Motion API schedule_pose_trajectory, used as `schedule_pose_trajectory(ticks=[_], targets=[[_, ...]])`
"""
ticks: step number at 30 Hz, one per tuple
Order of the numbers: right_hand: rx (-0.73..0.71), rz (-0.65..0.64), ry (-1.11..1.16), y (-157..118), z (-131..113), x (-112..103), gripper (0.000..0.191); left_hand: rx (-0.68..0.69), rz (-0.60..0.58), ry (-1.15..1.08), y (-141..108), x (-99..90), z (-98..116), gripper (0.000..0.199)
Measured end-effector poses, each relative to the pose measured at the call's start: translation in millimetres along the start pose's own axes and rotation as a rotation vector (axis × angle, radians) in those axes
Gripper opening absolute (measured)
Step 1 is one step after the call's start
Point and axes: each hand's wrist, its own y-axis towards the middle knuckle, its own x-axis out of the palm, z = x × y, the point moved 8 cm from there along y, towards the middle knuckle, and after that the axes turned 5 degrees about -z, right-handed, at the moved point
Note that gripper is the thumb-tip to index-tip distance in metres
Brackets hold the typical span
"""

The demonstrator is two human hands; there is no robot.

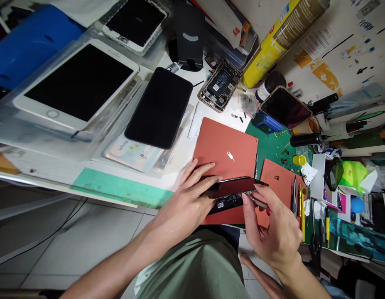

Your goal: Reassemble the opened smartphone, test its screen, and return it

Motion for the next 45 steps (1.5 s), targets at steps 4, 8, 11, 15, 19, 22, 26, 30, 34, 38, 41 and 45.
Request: schedule_pose_trajectory(ticks=[4,8,11,15,19,22,26,30,34,38,41,45], targets=[[-0.028,-0.037,0.013,3,-1,1,0.042,-0.004,-0.007,0.019,1,0.9,-1,0.028],[-0.025,-0.054,0.007,5,-1,-1,0.043,-0.005,0.007,0.015,1,-0.4,0,0.025],[-0.027,-0.046,0.008,6,-1,-2,0.042,-0.006,0.024,-0.024,1,-1.7,1,0.02],[-0.02,-0.057,0.015,7,0,-1,0.04,0.001,0.001,-0.038,0,0.3,0,0.02],[-0.018,-0.072,0.039,8,0,1,0.039,-0.001,-0.004,-0.029,-1,1.7,-1,0.024],[-0.02,-0.076,0.052,8,0,1,0.037,-0.001,0.011,-0.024,-1,0.8,0,0.023],[-0.012,-0.092,0.054,9,2,2,0.04,0.007,0.012,-0.023,-2,-0.7,1,0.022],[-0.013,-0.094,0.063,9,2,2,0.041,0.007,0.004,-0.007,-1,-0.9,2,0.023],[-0.015,-0.096,0.069,10,2,3,0.04,0.008,0.013,0.016,0,0.1,2,0.023],[-0.02,-0.126,0.096,11,1,3,0.039,0.01,0.021,0.027,-1,0.6,1,0.021],[-0.037,-0.143,0.115,11,0,4,0.041,0.006,0.015,0.03,-1,1.6,0,0.021],[-0.045,-0.126,0.111,11,-1,3,0.038,0.001,0.012,0.026,-2,2.7,0,0.023]])
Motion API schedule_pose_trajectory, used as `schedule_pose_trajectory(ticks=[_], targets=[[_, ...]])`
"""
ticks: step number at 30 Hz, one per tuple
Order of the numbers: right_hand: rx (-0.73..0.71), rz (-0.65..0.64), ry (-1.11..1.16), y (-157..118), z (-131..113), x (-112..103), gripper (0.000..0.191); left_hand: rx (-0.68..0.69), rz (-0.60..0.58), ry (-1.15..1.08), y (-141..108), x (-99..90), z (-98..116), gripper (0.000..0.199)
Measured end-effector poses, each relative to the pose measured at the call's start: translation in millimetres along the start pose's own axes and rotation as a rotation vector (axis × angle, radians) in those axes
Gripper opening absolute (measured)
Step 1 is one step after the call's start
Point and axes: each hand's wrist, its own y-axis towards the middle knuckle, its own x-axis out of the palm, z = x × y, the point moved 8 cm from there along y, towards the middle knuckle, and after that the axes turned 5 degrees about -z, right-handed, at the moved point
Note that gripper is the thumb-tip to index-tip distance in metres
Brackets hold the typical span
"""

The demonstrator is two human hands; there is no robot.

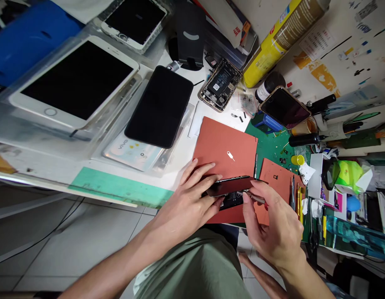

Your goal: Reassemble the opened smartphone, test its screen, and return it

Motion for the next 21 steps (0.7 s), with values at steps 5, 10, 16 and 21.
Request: schedule_pose_trajectory(ticks=[5,10,16,21], targets=[[-0.02,0.024,-0.033,0.9,-1.3,0.0,0.037,-0.008,0.001,-0.006,1.1,-0.4,0.1,0.026],[-0.033,0.032,-0.05,1.6,-2.8,-0.9,0.032,-0.013,0.002,0.004,0.2,-0.6,-0.3,0.028],[-0.046,0.034,-0.052,0.8,-3.7,-1.5,0.026,-0.025,-0.009,-0.015,0.8,-1.5,-0.5,0.027],[-0.063,0.048,-0.061,3.4,-4.6,-1.2,0.025,-0.034,-0.052,-0.061,2.9,-1.4,-1.9,0.023]])
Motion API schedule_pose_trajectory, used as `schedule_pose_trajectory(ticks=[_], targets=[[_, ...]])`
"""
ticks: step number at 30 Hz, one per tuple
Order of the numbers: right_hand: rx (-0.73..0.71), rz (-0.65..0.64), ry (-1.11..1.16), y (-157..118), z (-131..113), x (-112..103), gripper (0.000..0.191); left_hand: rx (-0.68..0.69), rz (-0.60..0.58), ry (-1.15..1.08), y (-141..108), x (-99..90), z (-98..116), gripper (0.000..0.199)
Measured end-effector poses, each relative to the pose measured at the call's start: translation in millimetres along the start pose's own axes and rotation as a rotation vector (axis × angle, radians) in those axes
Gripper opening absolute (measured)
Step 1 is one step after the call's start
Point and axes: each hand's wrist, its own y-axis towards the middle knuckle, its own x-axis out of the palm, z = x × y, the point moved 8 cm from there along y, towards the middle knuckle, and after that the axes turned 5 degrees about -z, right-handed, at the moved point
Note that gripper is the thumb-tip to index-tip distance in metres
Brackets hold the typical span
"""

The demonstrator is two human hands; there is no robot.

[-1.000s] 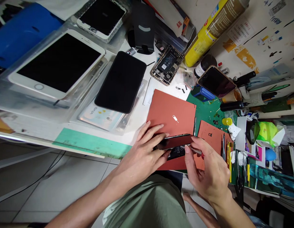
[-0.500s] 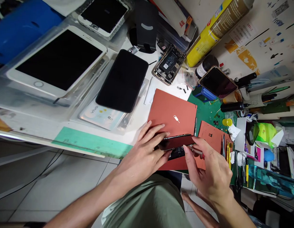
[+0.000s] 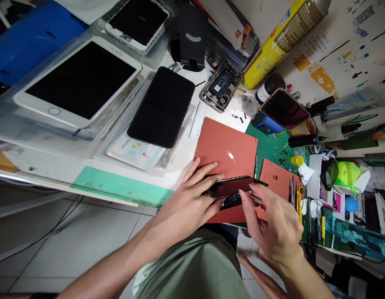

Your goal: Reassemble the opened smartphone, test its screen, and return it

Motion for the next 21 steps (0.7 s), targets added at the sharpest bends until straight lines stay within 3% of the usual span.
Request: schedule_pose_trajectory(ticks=[17,21], targets=[[0.008,-0.037,0.05,-1,5,4,0.026,-0.008,0.012,-0.072,2,-0.3,-3,0.025],[0.128,0.029,0.128,-16,15,-13,0.037,-0.004,0.024,-0.057,3,-1.1,-2,0.023]])
